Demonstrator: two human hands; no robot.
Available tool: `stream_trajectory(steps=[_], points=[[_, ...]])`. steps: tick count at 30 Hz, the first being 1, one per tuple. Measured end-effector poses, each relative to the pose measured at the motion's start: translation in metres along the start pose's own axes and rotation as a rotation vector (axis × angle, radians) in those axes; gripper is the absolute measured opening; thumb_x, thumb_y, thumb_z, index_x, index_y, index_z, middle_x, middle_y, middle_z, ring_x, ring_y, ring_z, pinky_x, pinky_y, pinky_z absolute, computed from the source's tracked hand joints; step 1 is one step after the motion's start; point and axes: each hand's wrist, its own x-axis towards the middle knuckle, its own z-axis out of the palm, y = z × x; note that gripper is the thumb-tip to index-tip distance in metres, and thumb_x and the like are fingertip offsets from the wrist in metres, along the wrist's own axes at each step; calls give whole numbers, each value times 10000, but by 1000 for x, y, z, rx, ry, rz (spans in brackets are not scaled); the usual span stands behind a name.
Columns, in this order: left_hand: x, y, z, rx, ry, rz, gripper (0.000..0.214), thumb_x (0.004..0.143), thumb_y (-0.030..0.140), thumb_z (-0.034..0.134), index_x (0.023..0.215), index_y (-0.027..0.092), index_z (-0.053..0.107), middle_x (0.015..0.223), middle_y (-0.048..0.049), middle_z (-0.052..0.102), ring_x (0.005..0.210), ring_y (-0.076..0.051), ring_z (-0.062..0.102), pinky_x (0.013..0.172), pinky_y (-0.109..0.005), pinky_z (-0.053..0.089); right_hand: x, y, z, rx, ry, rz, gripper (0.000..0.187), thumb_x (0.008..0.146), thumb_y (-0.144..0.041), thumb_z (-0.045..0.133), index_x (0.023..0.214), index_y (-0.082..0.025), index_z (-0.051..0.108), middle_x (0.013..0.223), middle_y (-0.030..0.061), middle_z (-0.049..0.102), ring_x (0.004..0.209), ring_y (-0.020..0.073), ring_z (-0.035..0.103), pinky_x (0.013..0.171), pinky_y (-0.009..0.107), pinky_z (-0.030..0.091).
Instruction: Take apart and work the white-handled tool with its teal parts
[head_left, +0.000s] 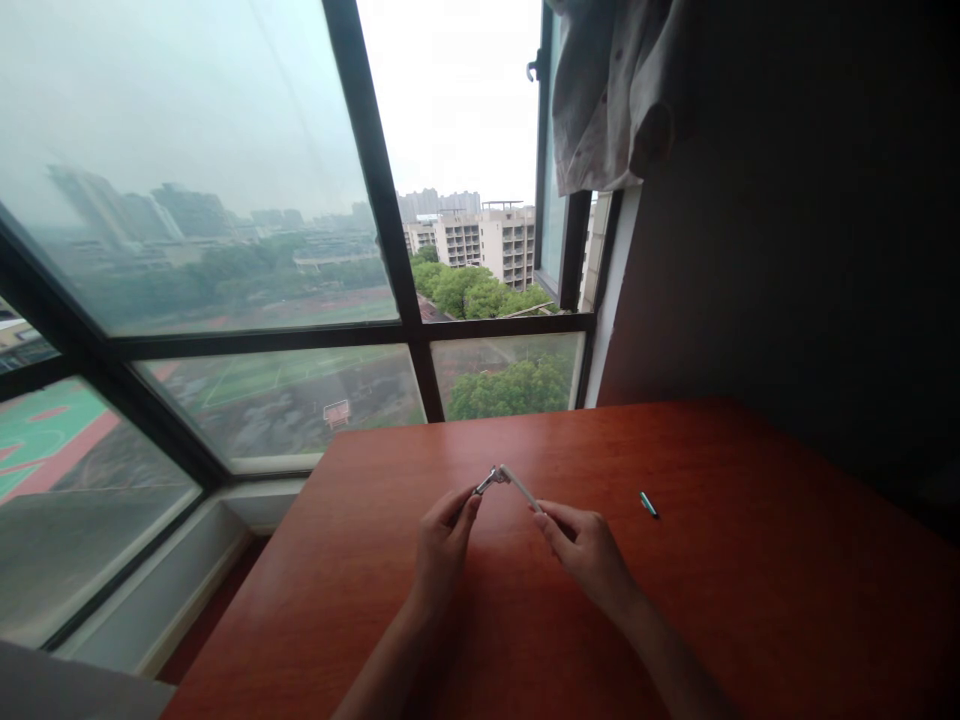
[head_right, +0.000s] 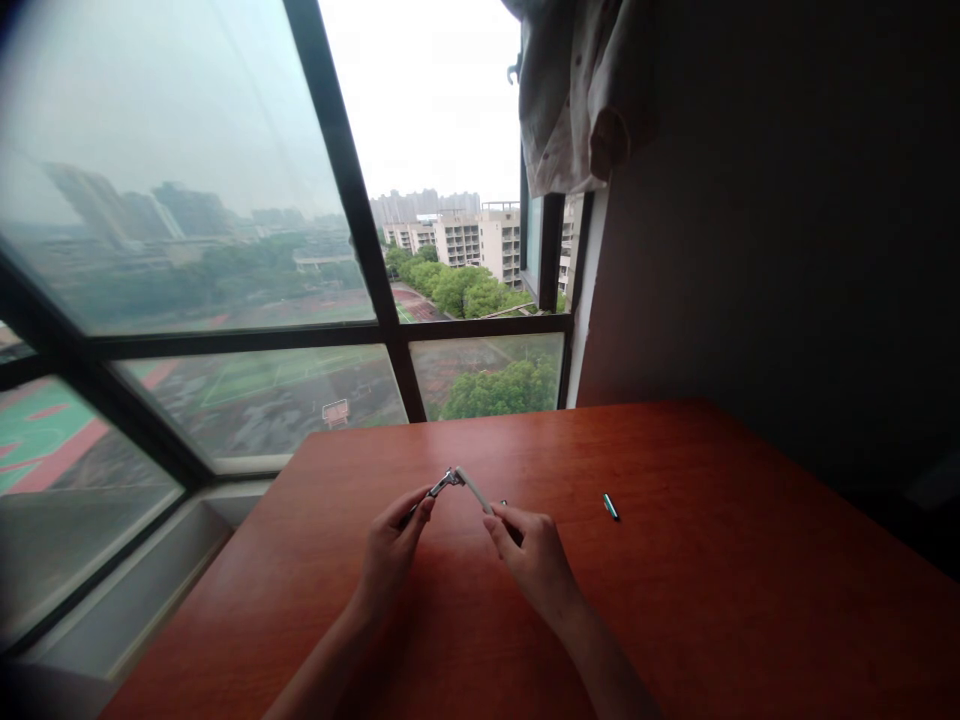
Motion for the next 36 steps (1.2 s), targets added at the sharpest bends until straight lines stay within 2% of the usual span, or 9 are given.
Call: stream_trajectory(steps=[7,14,22,36], points=[[0,5,1,2,-51,21,316,825,401,626,970,150,751,822,-73,724,731,-204,630,625,-249,492,0,-1,0,-3,10,2,425,903,-442,456,790,-127,718,517,-11,508,481,125,462,476,225,308],[0,3,0,10,-1,26,325,825,415,621,972,156,751,825,-71,730,736,-206,638,619,-248,493,0,-1,-1,10,-8,-9,433,904,-450,453,794,-128,721,512,-14,506,474,118,448,460,220,299],[-1,4,2,-1,-80,46,296,831,390,622,963,160,752,822,-70,728,720,-195,631,614,-243,488,0,1,-1,11,7,15,434,901,-458,456,822,-128,726,525,-5,527,484,130,478,469,223,310],[0,2,0,11,-42,33,298,846,376,608,978,146,741,844,-70,723,750,-203,632,634,-245,480,-1,0,1,20,0,2,398,909,-418,463,775,-130,700,518,-16,496,482,119,467,469,217,302]])
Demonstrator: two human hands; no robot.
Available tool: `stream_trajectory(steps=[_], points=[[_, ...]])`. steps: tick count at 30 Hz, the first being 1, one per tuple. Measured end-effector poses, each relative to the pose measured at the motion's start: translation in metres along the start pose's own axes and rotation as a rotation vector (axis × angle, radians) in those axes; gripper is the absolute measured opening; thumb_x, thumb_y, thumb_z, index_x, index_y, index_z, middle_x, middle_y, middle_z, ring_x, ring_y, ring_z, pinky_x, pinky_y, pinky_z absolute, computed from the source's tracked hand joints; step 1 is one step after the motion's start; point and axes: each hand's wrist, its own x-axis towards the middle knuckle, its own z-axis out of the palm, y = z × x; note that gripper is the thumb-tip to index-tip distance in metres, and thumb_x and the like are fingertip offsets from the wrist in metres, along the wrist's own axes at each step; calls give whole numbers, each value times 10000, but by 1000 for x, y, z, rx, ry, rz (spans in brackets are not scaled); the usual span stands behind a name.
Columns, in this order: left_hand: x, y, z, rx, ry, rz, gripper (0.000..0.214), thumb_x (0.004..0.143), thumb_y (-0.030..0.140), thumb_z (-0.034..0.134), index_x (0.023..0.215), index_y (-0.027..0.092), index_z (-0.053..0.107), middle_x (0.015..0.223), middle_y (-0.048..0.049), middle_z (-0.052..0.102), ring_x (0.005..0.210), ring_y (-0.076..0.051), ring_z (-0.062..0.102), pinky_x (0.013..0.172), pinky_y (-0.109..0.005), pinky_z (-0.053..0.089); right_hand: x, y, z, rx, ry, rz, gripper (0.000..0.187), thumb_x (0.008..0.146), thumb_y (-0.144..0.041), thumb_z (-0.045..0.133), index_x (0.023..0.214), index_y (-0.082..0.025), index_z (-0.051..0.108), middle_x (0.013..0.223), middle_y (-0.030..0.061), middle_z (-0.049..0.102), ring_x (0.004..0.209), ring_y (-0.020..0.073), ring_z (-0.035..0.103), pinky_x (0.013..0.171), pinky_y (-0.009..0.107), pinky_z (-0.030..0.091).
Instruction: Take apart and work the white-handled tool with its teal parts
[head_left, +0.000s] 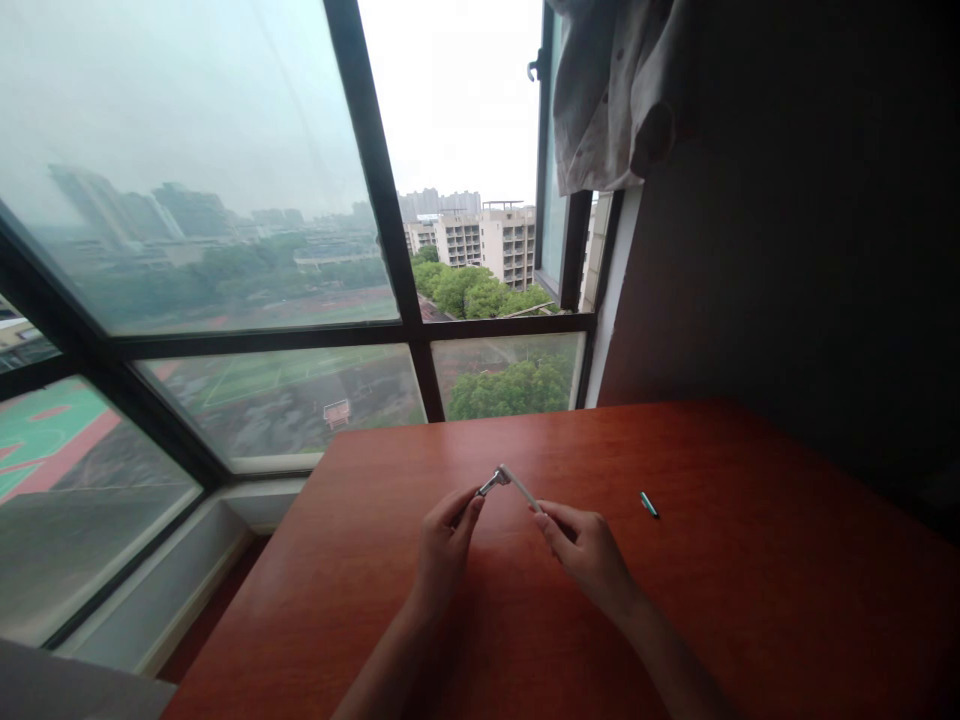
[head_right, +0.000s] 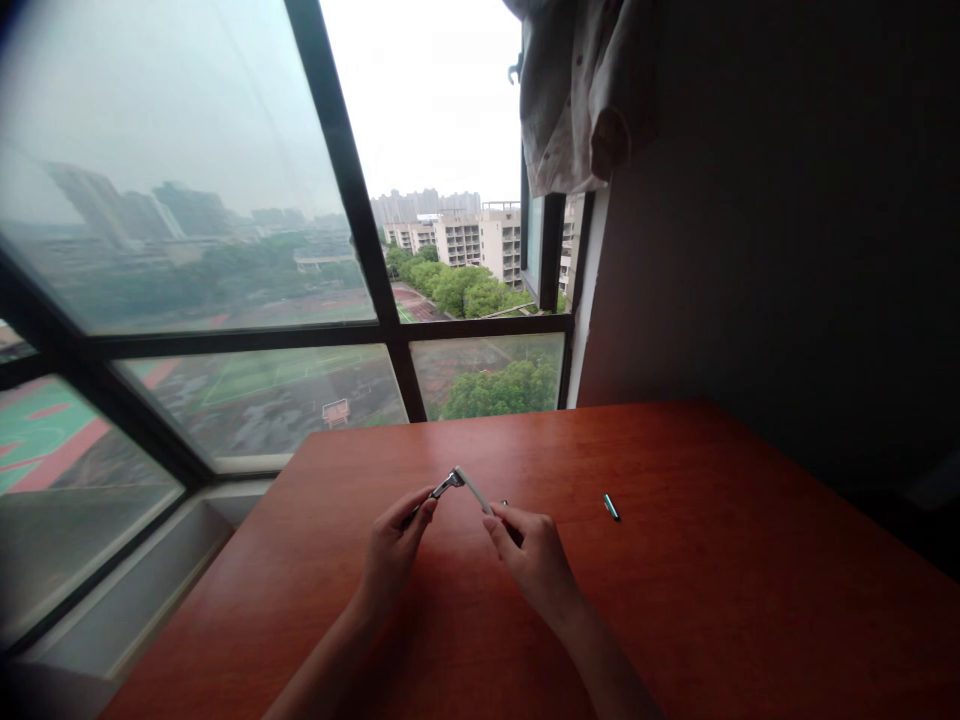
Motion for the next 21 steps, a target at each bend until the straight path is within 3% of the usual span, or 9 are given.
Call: stream_trajectory(steps=[9,16,21], points=[[0,1,2,-8,-48,2,285,849,357,604,976,141,740,848,-71,724,736,-194,625,641,-246,479,1,2,-1,-13,11,1,389,910,-410,469,789,-121,700,542,-10,521,495,119,482,476,216,312],[1,-2,-1,-4,14,-10,309,842,377,606,990,142,741,822,-69,719,736,-201,624,627,-249,481,2,3,-1,-21,-3,-15,389,906,-410,478,752,-130,699,533,-7,515,496,124,486,478,221,310],[0,-3,1,-12,-47,4,299,849,359,603,1002,140,738,839,-72,719,721,-190,614,620,-242,473,2,3,-1,-14,6,-2,388,913,-413,469,786,-130,702,528,-7,503,490,124,464,472,224,304]])
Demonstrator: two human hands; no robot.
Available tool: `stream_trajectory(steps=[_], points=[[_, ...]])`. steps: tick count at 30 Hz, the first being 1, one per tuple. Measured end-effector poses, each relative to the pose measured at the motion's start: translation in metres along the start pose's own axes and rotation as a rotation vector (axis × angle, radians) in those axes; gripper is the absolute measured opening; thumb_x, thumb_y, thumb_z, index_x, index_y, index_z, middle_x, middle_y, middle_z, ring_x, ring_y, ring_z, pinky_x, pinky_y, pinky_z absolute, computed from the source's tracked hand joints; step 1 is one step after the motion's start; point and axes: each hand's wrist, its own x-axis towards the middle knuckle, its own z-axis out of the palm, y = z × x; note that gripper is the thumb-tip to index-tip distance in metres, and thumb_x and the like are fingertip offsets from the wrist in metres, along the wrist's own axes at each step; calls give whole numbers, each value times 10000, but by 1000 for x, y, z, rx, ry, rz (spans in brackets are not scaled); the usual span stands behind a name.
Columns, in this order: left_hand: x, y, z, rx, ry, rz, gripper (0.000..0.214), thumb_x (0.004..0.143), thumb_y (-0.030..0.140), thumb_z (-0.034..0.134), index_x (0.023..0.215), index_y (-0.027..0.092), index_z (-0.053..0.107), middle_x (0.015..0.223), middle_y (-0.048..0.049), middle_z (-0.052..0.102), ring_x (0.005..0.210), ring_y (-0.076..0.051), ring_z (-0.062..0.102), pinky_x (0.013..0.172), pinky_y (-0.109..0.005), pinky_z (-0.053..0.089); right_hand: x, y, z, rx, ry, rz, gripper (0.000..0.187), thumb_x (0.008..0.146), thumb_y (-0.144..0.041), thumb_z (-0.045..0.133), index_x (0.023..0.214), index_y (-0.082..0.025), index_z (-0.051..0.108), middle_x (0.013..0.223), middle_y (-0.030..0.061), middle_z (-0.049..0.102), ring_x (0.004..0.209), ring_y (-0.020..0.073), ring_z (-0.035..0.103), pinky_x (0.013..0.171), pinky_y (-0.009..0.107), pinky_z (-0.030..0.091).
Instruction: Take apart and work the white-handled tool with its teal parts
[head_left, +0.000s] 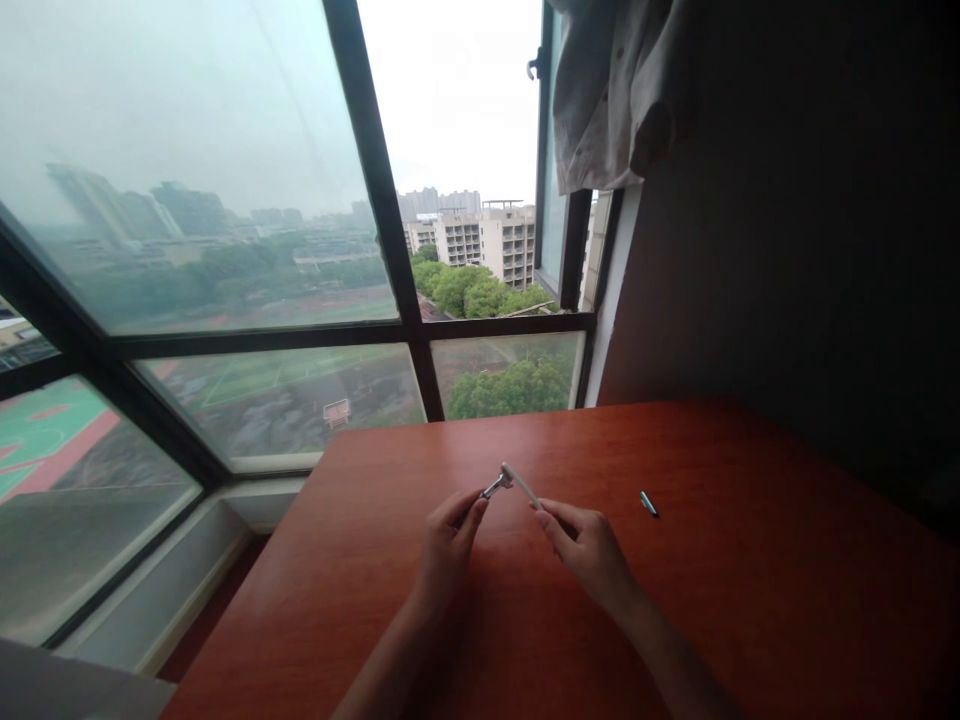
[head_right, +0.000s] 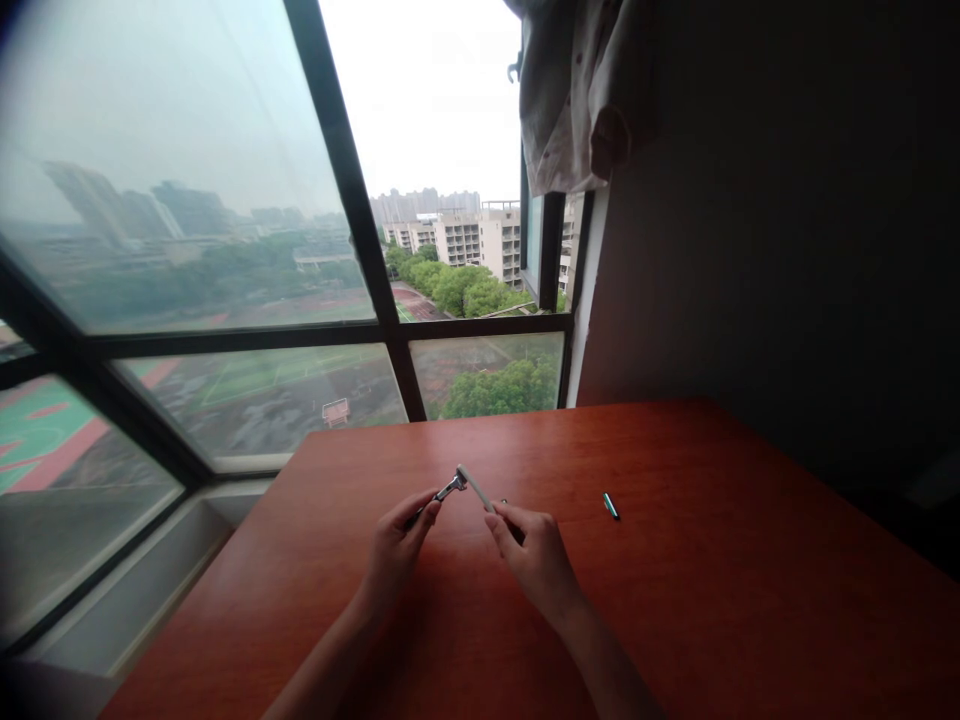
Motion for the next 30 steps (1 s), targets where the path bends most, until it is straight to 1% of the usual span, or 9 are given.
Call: stream_trajectory(steps=[2,5,9,15,20,26,30], points=[[0,1,1,2,-7,2,300,853,354,600,1013,140,735,851,-75,720,729,-191,613,627,-243,472,0,0,0,9,-3,7,389,914,-418,471,792,-129,702,529,-8,498,489,121,459,469,223,301],[0,2,0,14,15,-1,305,855,357,596,1018,140,733,828,-68,715,728,-192,612,626,-243,467,-1,1,1,39,-24,21,392,917,-425,472,811,-129,706,515,-14,492,477,114,459,464,219,304],[0,1,-1,14,35,0,304,854,365,593,999,137,733,824,-66,707,733,-194,609,630,-244,464,-1,2,2,111,-56,66,417,919,-459,463,899,-126,714,501,-24,479,448,104,443,434,210,309],[-1,-1,-1,15,68,-4,308,849,375,597,993,137,732,814,-60,696,719,-185,597,621,-238,458,-2,4,3,251,-105,155,488,897,-543,461,810,-127,701,499,-35,454,404,81,399,373,196,286],[0,3,-3,12,105,-10,305,848,378,593,972,138,735,759,-42,671,675,-166,574,596,-224,446,-3,4,3,365,-139,218,482,878,-550,493,942,-115,691,512,-52,447,376,67,374,348,190,265],[-1,1,0,7,55,12,302,845,369,603,991,140,735,768,-48,668,671,-163,560,583,-225,438,-3,-1,1,455,-171,268,547,850,-603,493,980,-99,663,524,-63,451,340,51,353,317,184,235],[0,2,-2,-13,110,-12,317,835,397,608,971,142,738,745,-37,651,666,-160,553,585,-221,438,-3,-3,1,503,-209,283,551,842,-614,496,970,-99,647,532,-66,461,327,39,342,308,174,223]])
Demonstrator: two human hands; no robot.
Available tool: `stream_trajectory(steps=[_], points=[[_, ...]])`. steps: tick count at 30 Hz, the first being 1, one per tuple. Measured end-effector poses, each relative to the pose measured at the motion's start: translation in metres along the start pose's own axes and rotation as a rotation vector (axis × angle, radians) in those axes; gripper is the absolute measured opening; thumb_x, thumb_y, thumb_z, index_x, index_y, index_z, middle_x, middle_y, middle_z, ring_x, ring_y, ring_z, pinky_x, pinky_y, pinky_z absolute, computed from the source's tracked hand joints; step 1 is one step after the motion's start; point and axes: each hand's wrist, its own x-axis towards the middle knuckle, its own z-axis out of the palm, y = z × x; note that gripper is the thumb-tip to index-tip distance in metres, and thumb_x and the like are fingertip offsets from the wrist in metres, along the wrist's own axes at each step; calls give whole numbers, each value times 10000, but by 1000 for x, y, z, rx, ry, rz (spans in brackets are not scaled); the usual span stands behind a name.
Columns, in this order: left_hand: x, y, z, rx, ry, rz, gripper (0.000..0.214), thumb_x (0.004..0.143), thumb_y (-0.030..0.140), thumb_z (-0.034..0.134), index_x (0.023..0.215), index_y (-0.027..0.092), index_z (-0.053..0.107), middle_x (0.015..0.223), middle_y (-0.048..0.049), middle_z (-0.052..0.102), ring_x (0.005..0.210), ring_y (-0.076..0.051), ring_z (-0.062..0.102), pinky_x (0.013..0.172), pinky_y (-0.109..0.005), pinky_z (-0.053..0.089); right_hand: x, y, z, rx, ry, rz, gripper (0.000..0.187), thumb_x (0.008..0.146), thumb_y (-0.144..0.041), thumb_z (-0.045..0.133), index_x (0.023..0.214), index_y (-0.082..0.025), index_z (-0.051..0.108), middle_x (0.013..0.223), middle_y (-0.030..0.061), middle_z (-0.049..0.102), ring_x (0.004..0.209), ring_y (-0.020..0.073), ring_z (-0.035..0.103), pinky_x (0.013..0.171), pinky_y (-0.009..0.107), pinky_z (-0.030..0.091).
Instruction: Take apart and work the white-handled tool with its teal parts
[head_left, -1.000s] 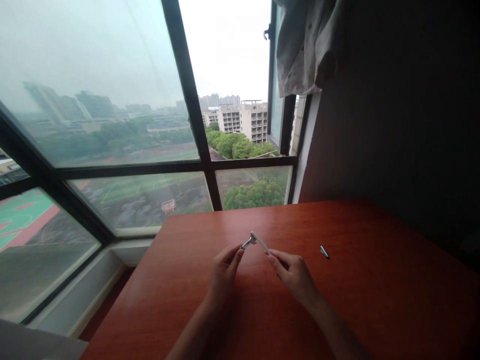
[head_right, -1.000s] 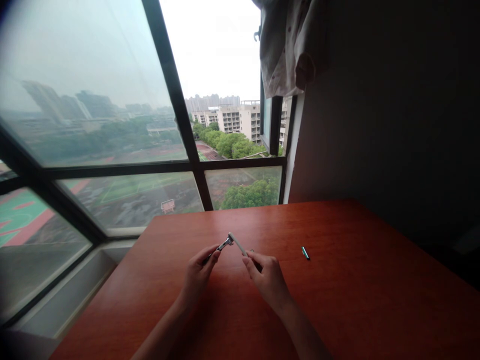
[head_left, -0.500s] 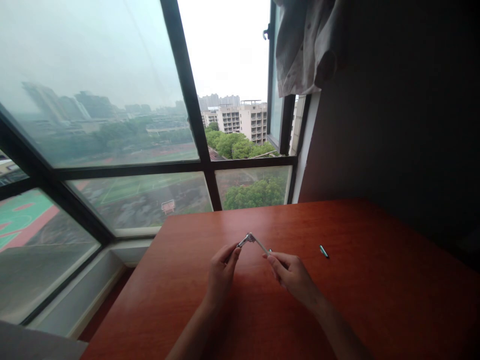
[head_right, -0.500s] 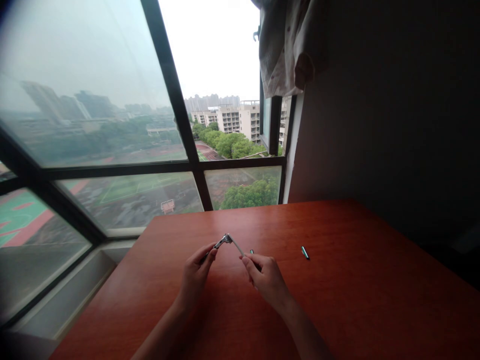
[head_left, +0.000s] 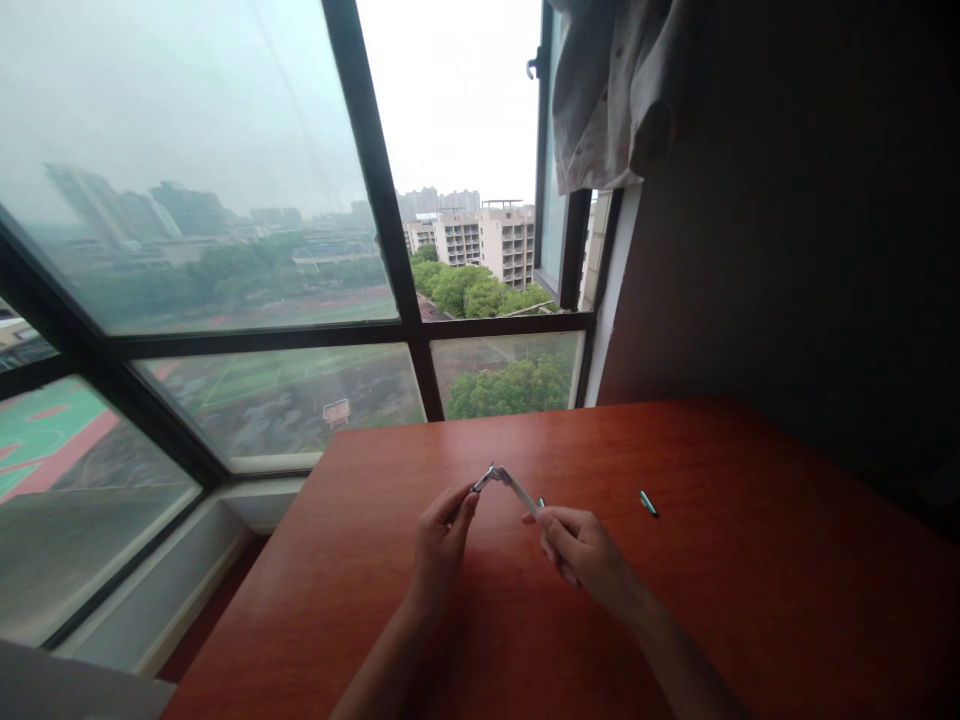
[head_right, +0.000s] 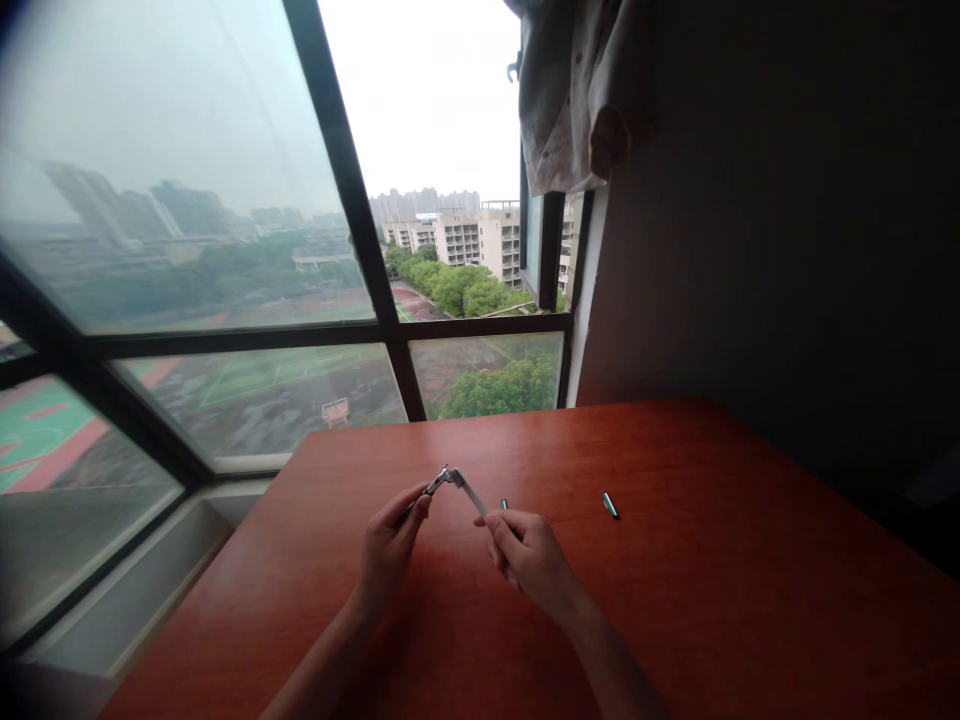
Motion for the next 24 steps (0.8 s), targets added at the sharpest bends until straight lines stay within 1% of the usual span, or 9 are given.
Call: stream_trajectory(steps=[2,5,8,13,19,24], points=[[1,2,-2,-11,34,-18,326,824,414,616,953,142,743,726,-31,642,660,-158,553,584,-218,438,0,0,0,16,-19,2,537,845,-607,499,953,-101,641,530,-69,463,321,33,336,307,169,214],[2,5,-3,-28,52,-29,333,814,426,626,938,141,746,722,-31,642,660,-157,557,588,-218,442,-1,0,0,39,-38,10,532,842,-614,498,934,-108,635,529,-68,472,313,29,328,307,168,210],[0,6,-1,-43,40,-31,342,811,434,631,948,142,747,734,-36,650,667,-161,563,595,-223,447,-1,1,-1,70,-37,34,554,824,-644,499,934,-118,632,528,-65,483,306,31,322,303,172,208],[-4,3,4,-54,-14,-5,324,829,406,623,972,141,742,761,-46,666,681,-165,576,605,-228,451,-1,2,0,134,-45,46,549,818,-655,507,913,-126,614,539,-59,500,312,27,334,307,165,221],[-4,-1,3,-29,2,4,330,842,413,608,989,148,738,748,-39,668,679,-165,587,614,-232,455,0,4,4,173,-73,29,511,834,-629,515,889,-128,598,547,-59,507,308,22,346,307,156,224],[-4,1,3,-39,13,2,352,831,438,616,974,142,742,733,-42,662,666,-164,581,596,-229,452,-1,3,4,161,-64,34,520,827,-637,517,886,-127,601,543,-59,508,305,23,346,304,156,219]])
